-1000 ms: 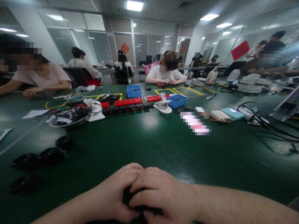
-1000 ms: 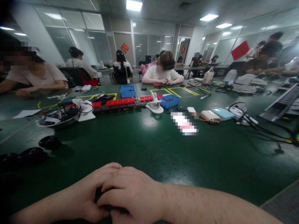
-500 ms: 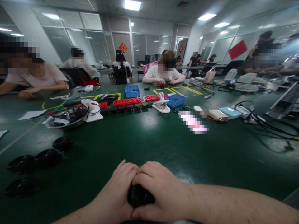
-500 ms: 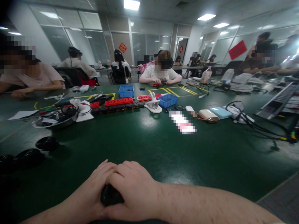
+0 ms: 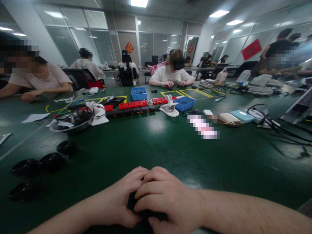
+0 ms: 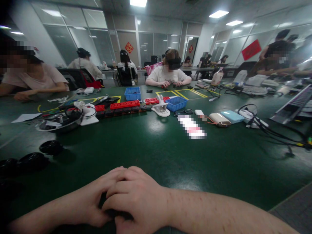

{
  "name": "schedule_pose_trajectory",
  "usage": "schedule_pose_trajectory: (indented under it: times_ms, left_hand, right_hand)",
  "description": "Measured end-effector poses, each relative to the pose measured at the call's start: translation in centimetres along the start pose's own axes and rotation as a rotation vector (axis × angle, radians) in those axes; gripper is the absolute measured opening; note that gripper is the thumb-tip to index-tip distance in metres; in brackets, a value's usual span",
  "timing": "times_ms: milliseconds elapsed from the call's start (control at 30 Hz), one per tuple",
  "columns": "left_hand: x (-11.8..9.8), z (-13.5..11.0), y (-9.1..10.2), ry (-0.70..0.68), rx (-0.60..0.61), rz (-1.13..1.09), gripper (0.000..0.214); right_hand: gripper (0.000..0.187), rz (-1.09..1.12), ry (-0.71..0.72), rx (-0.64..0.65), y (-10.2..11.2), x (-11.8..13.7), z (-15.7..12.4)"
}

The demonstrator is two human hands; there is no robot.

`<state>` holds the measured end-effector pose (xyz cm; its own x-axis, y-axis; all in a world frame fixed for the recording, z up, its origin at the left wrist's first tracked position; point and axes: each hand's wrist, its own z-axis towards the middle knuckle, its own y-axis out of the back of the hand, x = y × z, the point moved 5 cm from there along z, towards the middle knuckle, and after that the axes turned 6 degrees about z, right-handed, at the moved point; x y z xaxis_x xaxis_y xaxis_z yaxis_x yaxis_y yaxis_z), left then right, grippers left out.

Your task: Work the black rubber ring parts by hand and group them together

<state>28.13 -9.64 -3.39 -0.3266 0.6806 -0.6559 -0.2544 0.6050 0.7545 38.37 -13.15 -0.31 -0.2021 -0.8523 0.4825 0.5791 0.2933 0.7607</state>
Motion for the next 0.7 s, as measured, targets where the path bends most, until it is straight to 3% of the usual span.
schedule_pose_trajectory:
  times_ms: [133,233,333,467,567,700]
  left_hand:
    - [0.8,-0.3,-0.3,0.02,0.063,0.091,0.082]
    - [1.5,-0.7,-0.6,0.056,0.071,0.149,0.093]
    - [2.3,-0.9,-0.9,0.111,-0.008,0.226,0.096]
    - [2.4,-0.6,-0.8,0.183,-0.174,0.306,0.066]
    - [1.9,-0.1,-0.2,0.22,-0.182,0.275,0.045]
    - [0.8,0.2,0.5,0.13,-0.152,0.177,0.029]
  right_hand:
    - [0.029,0.01,0.008,0.021,-0.3,-0.2,0.2]
    - [0.033,0.008,0.011,0.001,-0.3,-0.3,0.1]
    - [0.045,0.0,-0.031,-0.06,-0.3,-0.5,0.0]
    - [0.044,-0.051,-0.181,-0.101,-0.5,-1.3,-0.3]
    - [0.039,-0.044,-0.261,-0.104,-0.6,-1.8,-0.4]
    - [0.032,0.054,-0.169,-0.161,0.0,-1.4,-0.2]
